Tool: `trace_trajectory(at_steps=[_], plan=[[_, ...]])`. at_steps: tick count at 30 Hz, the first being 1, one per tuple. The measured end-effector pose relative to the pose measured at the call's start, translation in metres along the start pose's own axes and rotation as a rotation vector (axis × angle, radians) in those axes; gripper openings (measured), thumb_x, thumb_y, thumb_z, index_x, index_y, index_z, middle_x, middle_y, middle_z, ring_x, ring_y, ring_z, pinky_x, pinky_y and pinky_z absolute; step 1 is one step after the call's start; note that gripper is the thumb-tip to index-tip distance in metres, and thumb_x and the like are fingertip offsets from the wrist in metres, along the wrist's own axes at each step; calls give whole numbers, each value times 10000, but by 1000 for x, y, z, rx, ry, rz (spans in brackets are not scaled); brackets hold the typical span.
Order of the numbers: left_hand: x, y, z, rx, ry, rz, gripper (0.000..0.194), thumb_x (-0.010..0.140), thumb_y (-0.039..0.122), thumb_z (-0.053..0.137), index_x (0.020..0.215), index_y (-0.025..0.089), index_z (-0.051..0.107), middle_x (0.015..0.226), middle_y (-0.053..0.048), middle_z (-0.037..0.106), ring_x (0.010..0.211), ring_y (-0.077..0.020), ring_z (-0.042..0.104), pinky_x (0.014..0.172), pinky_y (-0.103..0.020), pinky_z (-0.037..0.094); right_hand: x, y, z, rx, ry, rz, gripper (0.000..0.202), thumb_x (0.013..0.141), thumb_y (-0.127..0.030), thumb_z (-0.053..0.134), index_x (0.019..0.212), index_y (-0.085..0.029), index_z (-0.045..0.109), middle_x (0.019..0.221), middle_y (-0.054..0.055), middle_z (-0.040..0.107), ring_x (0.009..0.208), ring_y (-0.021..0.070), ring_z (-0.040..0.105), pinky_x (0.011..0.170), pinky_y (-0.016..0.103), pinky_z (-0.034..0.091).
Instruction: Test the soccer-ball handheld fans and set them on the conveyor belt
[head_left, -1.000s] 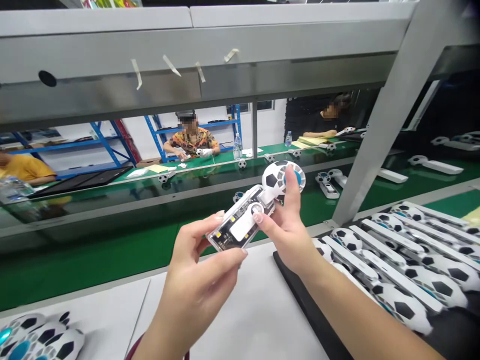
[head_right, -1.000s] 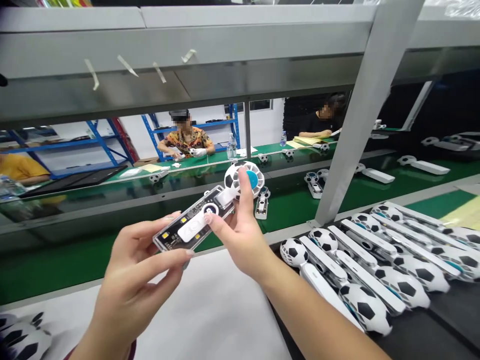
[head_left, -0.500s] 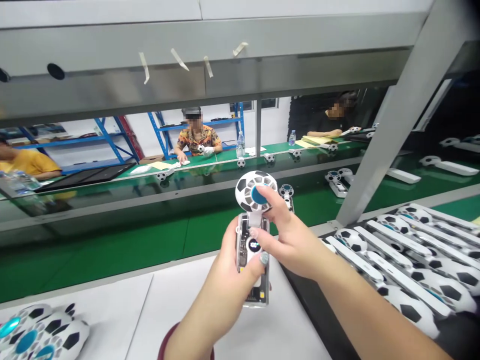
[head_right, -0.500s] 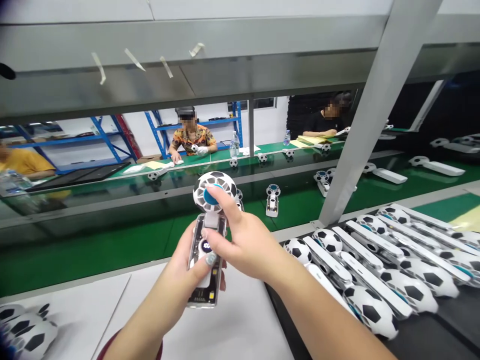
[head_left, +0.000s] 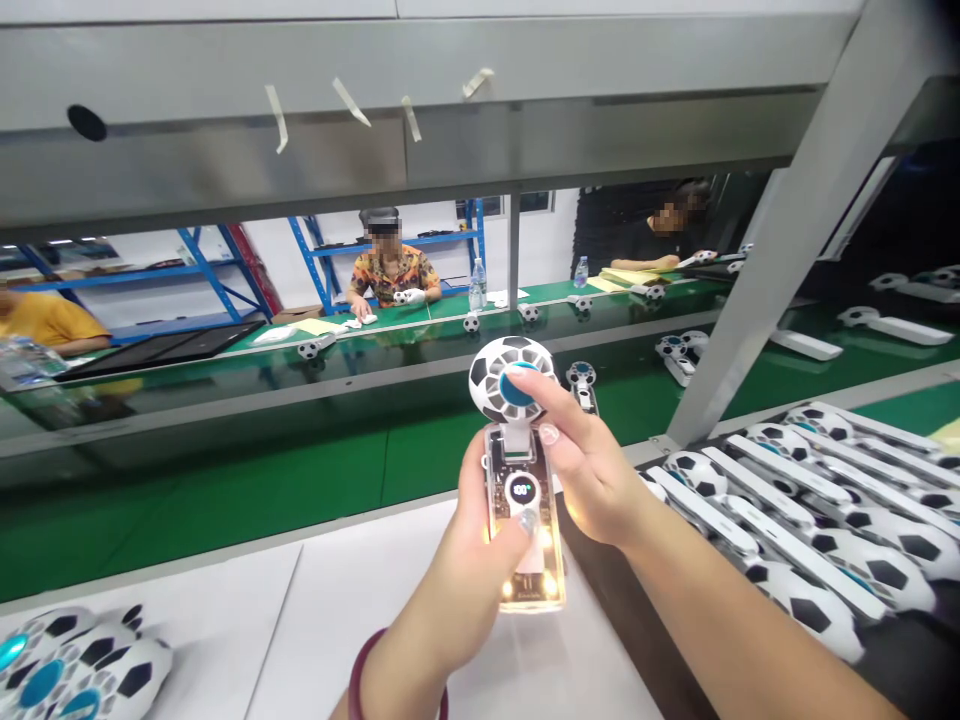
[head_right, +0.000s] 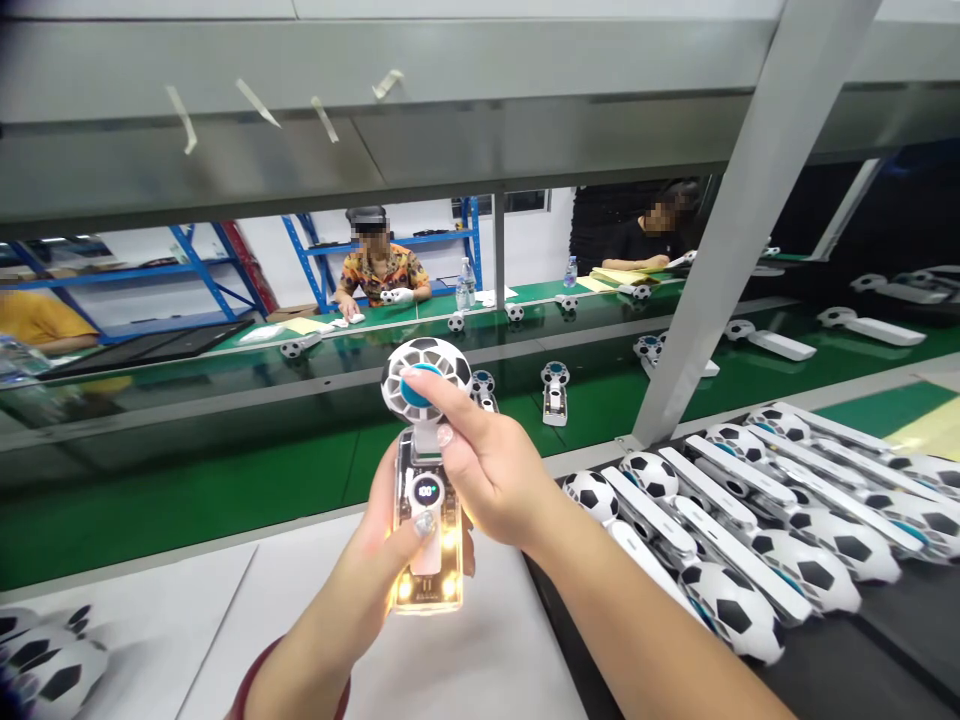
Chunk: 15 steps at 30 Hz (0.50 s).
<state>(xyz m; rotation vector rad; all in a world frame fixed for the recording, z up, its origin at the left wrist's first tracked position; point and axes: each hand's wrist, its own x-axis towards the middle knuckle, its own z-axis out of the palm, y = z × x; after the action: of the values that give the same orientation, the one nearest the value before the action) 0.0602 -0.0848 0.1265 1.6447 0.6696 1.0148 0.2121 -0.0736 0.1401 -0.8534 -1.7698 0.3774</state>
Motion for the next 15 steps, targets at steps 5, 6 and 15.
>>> trace_trajectory(at_steps=[5, 6, 15], plan=[[-1, -1, 7, -141, -20, -61, 628, 827, 439, 508, 1358, 311, 198, 1265, -96, 474, 1124, -285, 501, 870, -439, 488, -2, 1, 5, 2, 47, -56, 409, 916, -280, 331, 1315, -359, 371, 1048, -15, 613, 783, 153, 600, 703, 293, 501], [-2, -2, 8, -166, -19, -60, 638, 822, 451, 510, 1356, 310, 190, 1265, -97, 471, 1134, -286, 493, 889, -444, 477, -2, 2, 6, -4, 62, -51, 407, 912, -283, 337, 1310, -355, 379, 1056, -14, 612, 794, 156, 601, 708, 295, 501], [-2, -4, 13, -192, -9, -72, 610, 827, 454, 500, 1337, 329, 191, 1312, -86, 432, 1139, -287, 491, 895, -452, 480, -3, 3, 7, -22, 68, -63, 421, 901, -271, 361, 1310, -370, 367, 1061, -18, 612, 832, 167, 601, 724, 307, 498]])
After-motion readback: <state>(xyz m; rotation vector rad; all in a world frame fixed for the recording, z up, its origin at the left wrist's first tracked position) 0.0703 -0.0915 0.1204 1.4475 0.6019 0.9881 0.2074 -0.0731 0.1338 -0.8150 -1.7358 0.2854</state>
